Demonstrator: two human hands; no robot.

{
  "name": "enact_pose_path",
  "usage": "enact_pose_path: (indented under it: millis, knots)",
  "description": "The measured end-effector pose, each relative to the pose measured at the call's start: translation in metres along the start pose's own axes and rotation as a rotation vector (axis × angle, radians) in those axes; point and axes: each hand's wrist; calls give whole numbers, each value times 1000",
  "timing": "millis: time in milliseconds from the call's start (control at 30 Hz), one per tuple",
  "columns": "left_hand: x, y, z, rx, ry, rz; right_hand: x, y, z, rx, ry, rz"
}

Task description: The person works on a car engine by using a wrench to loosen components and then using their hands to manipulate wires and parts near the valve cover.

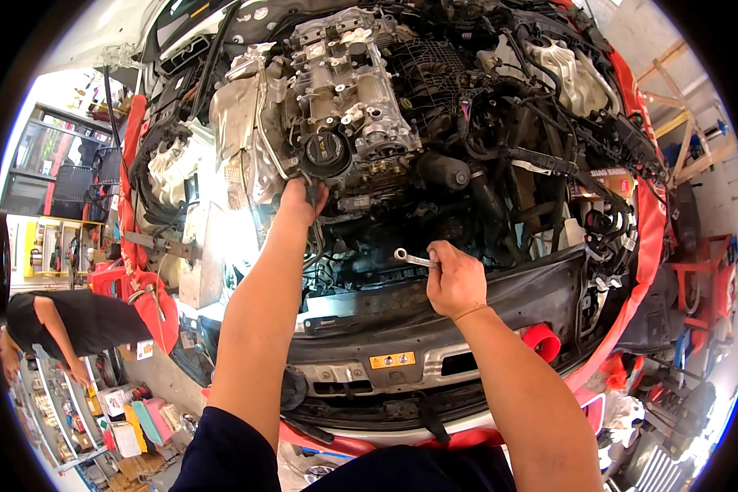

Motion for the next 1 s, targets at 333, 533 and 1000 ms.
enact_pose_path:
  millis: [333, 533, 1000]
  knots:
    - [6, 5, 3, -15, 41, -5, -1, 0, 0, 17, -17, -7]
    - [0, -2, 0, -8, 20, 20, -1, 1, 0, 1, -5, -3]
    - [8, 3, 0, 42, 44, -23, 1, 1, -5, -5, -14, -16]
Point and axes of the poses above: each hand's wrist, its own x-axis towards the middle knuckle, its own y-axis out of the back of the hand, z = x × y, and after that the axes turned 9 degrees about x, right-handed
